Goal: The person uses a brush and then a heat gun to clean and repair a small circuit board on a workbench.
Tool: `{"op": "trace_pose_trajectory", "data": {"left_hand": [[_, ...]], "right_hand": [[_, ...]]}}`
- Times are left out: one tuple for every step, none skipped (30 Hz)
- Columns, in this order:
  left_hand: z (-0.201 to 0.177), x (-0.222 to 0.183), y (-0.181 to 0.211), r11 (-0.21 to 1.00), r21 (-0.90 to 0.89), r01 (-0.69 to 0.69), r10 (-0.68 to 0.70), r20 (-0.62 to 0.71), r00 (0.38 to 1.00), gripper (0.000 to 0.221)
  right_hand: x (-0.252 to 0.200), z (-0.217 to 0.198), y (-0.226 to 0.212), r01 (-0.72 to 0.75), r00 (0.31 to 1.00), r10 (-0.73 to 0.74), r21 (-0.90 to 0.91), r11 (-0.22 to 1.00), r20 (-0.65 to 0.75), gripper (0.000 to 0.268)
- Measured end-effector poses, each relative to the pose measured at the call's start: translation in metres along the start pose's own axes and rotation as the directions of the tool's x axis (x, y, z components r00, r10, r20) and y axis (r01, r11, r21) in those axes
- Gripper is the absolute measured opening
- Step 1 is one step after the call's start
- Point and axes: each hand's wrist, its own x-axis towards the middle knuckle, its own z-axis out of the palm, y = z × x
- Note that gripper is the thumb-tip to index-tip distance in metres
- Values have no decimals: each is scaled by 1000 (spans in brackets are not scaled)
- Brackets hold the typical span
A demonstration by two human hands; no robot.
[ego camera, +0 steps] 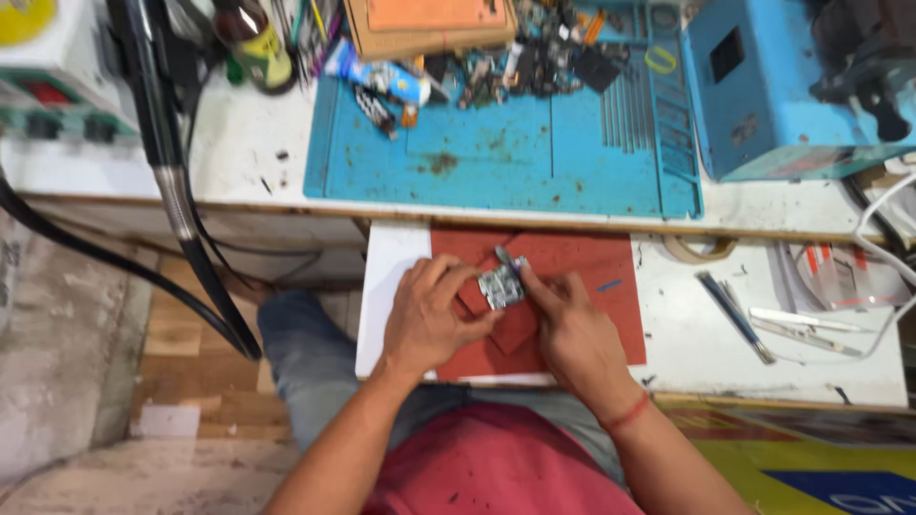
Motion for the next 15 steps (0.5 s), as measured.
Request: {"op": "trace_pose_trajectory", "data": {"left_hand": [[4, -8, 3, 1000, -5, 31, -31, 11, 999, 49], [3, -6, 2, 999, 5, 38, -39, 14, 999, 46], [0, -4, 1, 999, 15, 46, -47, 17, 999, 43], [0, -1, 2, 999, 6, 33, -33, 6, 999, 45], [0, 0, 3, 1000, -2, 19, -19, -5, 1000, 48], [0, -2, 5, 1000, -13, 16, -17, -12, 1000, 50], [1, -1, 4, 1000, -11, 12, -13, -10, 1000, 50], [1, 0, 2, 1000, -7, 14, -14, -2, 1000, 49], [1, -1, 2, 1000, -3, 16, -16, 6, 1000, 49], [-1, 0, 2, 1000, 3, 4, -4, 2, 1000, 50], [-3, -1, 4, 1000, 10, -8, 8, -2, 1000, 51], [-3, 0, 5, 1000, 13, -19, 19, -10, 1000, 52], [-3, 2, 3, 1000, 12, -16, 16, -8, 1000, 52], [-2, 0, 3, 1000, 7, -3, 3, 2, 1000, 52], [-1, -1, 3, 1000, 1, 10, -10, 12, 1000, 52]], "right_hand": [[1, 2, 0, -22, 999, 22, -2, 1000, -24, 53], [-3, 3, -4, -3, 1000, 3, -6, 1000, 20, 55], [-12, 4, -10, 16, 998, -15, -9, 1000, 63, 57], [-15, 1, -9, 32, 994, -30, -24, 999, 107, 58], [-10, -2, -3, 17, 1000, -16, -12, 1000, 24, 57], [-6, -5, 4, -1, 999, 1, 3, 1000, -48, 56], [-5, -5, 9, -17, 993, 19, 18, 1000, -119, 56], [-12, -4, 10, -9, 999, 9, 4, 1000, -36, 59], [-21, -4, 8, -1, 999, 1, -9, 1000, 47, 62], [-22, -4, 5, 17, 993, -14, -21, 1000, 116, 65], [-20, -1, 2, 15, 995, -16, 2, 1000, 99, 63], [-17, 0, -1, 16, 996, -18, 20, 1000, 83, 62], [-14, 2, -2, 18, 998, -20, 39, 999, 67, 61], [-12, 2, -1, 18, 998, -19, 26, 1000, 62, 60], [-5, 1, 2, 18, 998, -19, 13, 1000, 57, 60]]}}
